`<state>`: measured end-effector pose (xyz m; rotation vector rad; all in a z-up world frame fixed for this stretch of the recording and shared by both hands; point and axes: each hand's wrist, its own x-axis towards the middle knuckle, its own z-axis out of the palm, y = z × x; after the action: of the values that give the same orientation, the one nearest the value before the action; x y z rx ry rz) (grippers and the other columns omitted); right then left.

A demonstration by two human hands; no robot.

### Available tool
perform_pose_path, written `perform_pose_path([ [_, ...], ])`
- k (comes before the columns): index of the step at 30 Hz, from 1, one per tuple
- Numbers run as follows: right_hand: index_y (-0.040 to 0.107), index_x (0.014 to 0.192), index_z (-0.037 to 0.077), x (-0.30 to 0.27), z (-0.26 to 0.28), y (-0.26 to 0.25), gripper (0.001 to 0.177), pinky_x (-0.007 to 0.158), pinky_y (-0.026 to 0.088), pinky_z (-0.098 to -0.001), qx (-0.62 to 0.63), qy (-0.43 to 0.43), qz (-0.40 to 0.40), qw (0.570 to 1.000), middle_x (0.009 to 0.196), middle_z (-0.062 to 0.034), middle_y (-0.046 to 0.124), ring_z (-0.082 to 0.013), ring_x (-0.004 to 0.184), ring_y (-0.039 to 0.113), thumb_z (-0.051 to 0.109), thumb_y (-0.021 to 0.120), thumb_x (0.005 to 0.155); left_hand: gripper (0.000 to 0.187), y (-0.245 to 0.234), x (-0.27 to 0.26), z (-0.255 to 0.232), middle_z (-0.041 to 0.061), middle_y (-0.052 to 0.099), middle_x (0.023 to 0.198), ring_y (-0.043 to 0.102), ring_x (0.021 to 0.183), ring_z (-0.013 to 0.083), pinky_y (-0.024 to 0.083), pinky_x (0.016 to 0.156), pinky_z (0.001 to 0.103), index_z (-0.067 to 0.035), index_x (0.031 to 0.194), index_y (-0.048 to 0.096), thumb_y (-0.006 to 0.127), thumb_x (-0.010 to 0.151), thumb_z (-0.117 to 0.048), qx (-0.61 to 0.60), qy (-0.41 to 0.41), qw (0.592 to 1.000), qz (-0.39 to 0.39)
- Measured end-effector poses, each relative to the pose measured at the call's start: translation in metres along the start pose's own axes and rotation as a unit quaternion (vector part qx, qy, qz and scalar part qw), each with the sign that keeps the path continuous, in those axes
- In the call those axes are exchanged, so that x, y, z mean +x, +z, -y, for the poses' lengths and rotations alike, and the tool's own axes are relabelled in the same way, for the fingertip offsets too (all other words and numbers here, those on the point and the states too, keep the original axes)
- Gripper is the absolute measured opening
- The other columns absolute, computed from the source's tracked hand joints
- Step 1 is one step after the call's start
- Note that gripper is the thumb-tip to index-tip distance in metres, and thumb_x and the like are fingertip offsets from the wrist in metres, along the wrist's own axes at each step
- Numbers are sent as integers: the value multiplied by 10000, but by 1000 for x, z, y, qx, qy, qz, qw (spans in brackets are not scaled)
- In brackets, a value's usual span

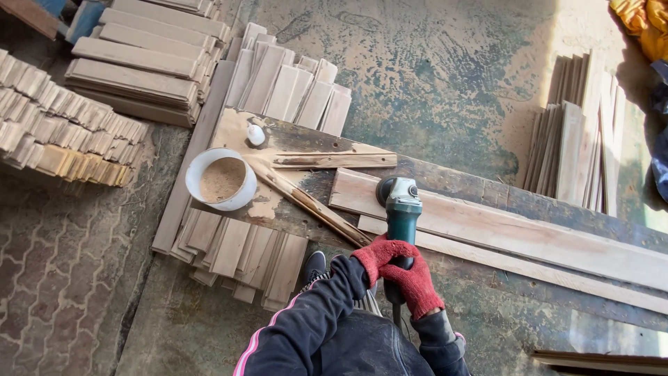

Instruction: Sand a long wooden plank using an electric angle grinder with a sanding disc.

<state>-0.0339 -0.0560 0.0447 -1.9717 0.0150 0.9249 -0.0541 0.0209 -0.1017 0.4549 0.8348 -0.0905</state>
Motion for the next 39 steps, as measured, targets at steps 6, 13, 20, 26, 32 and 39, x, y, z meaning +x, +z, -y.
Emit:
perform_pose_path([
  [6, 814, 977, 152, -9, 19, 43, 541, 767, 533, -371, -63, -8, 73, 995, 843, -154, 727, -272, 785, 675, 118, 1018, 477, 603, -39, -43, -37, 289, 688, 919, 745, 909, 456, 655, 742, 533, 26, 1196, 666, 957, 669, -13, -47, 11, 998, -31],
  [13, 821, 1009, 152, -16, 18, 51, 590, 816, 529, -362, -86, 6, 117, 989, 853, -156, 720, -279, 822, 676, 130, 1030, 457, 539, -58, -75, -32, 233, 716, 985, 745, 937, 438, 677, 741, 480, -42, 1143, 754, 960, 648, 13, -12, 62, 998, -5],
  [20, 835, 1001, 197, -5, -6, -9, 535, 834, 526, -353, -78, 22, 62, 995, 879, -134, 734, -261, 844, 676, 165, 1025, 502, 566, 3, -30, 2, 301, 698, 902, 746, 833, 484, 671, 654, 525, 60, 1170, 681, 914, 655, 53, -78, -5, 997, -23],
  [26, 666, 1211, -8, 15, -65, -84, 558, 730, 592, -389, 92, 26, -18, 995, 983, -214, 748, -299, 833, 714, -46, 828, 678, 370, 78, -38, 2, 101, 717, 926, 667, 807, 178, 558, 709, 278, -17, 1054, 710, 806, 731, -170, 113, -34, 984, 136],
  [32, 627, 1223, -26, 17, -77, -116, 540, 690, 582, -402, 149, 43, -59, 986, 967, -224, 707, -319, 799, 693, -46, 795, 710, 570, 121, -28, 9, 113, 711, 1021, 673, 909, 200, 570, 767, 300, -37, 1159, 688, 844, 654, -251, 211, -97, 966, 111],
  [39, 650, 1264, 24, 16, -64, -95, 628, 779, 606, -402, 103, 24, -8, 994, 1063, -205, 736, -308, 900, 716, -80, 824, 668, 428, 96, -48, 0, 121, 718, 972, 675, 858, 199, 566, 726, 290, -7, 1086, 704, 814, 702, -162, 131, -62, 984, 105],
])
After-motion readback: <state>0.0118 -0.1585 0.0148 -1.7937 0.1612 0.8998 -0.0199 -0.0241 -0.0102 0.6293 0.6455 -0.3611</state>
